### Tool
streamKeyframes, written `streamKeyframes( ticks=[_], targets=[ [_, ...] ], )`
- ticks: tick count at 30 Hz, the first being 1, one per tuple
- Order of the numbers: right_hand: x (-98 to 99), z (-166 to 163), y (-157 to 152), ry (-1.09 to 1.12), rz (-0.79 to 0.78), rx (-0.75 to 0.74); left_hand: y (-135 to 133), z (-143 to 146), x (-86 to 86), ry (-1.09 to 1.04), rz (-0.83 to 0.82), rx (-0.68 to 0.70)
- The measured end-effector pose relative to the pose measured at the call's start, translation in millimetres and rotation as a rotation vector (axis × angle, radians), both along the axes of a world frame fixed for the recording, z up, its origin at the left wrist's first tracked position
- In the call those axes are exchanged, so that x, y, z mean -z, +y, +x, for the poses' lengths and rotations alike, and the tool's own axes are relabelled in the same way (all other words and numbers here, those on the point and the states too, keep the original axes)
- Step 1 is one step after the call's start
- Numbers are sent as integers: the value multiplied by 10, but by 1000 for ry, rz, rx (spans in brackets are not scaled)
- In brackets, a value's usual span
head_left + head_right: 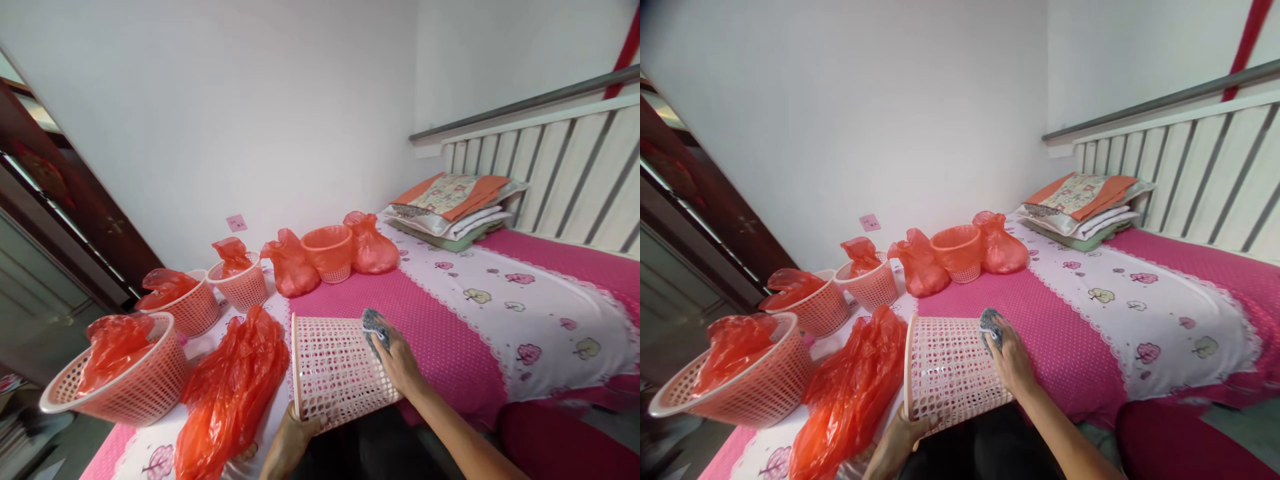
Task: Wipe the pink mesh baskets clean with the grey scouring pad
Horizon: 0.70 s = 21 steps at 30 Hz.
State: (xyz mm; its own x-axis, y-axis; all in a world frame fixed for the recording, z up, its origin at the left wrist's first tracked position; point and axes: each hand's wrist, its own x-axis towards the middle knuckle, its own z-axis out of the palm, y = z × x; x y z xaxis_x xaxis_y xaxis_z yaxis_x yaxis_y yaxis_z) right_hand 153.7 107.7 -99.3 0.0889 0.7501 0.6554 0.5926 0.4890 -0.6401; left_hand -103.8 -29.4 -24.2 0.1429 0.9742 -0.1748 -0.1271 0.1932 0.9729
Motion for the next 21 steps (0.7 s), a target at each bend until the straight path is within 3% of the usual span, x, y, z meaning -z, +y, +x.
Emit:
streamKeyframes(
  ticks=[5,10,21],
  targets=[
    [-183,-298,-40,-201,38,86,25,-74,84,45,18,16],
    [-324,-580,-199,-284,75,55,38,-122,182,37,41,43],
    [-638,-1063,-321,-281,97,-89,33,-82,92,-21,-37,75]
  ],
)
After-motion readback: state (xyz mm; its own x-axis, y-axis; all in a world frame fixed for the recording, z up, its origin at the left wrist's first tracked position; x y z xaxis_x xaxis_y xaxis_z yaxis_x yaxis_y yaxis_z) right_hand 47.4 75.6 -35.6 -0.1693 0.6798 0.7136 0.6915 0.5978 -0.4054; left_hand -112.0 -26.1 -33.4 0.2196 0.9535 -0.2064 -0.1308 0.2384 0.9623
